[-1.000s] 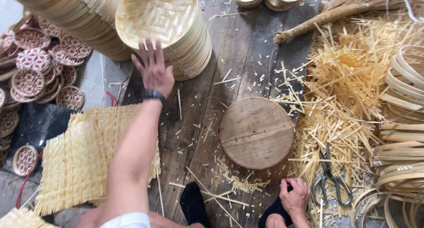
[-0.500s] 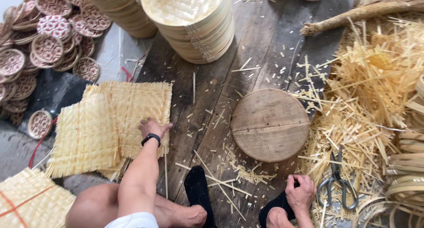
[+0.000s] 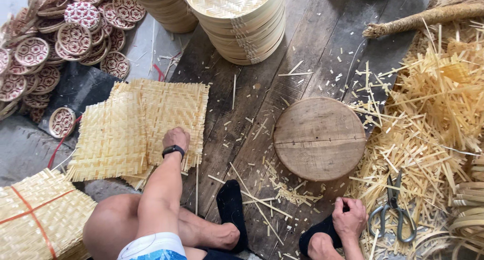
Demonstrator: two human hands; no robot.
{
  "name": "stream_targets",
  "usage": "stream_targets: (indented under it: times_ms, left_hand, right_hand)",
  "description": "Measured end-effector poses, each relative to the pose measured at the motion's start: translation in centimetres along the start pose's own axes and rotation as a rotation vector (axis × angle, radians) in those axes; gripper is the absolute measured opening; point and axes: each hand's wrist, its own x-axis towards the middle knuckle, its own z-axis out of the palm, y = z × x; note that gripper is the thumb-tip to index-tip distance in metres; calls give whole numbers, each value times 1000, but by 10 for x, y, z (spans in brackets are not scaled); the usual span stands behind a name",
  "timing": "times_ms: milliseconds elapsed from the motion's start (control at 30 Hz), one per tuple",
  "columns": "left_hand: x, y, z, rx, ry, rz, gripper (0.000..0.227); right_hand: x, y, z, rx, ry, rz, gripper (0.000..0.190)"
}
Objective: The person fits a circular bamboo frame onto a woven bamboo mat, trims the excess mat edges using shears, and secures the mat to the frame to form the bottom of a steamer.
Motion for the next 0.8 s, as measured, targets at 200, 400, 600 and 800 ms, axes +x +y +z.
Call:
stream_targets:
  times_ms: [200, 400, 600, 800]
  left_hand:
    - [-30, 24, -24, -10, -4, -57, 61]
    - [-42, 25, -12, -67, 75, -43, 46]
    - [-24, 23, -1, 168, -58, 75, 33]
    - [-8, 11, -55, 224, -147, 169, 28]
  right_hand:
    - [1, -4, -2, -8, -14, 12, 22]
    - [-1, 1, -1, 23, 2, -13, 22]
    - [0, 3, 1, 39, 10, -14, 21]
    - [-1, 3, 0, 59, 24, -26, 21]
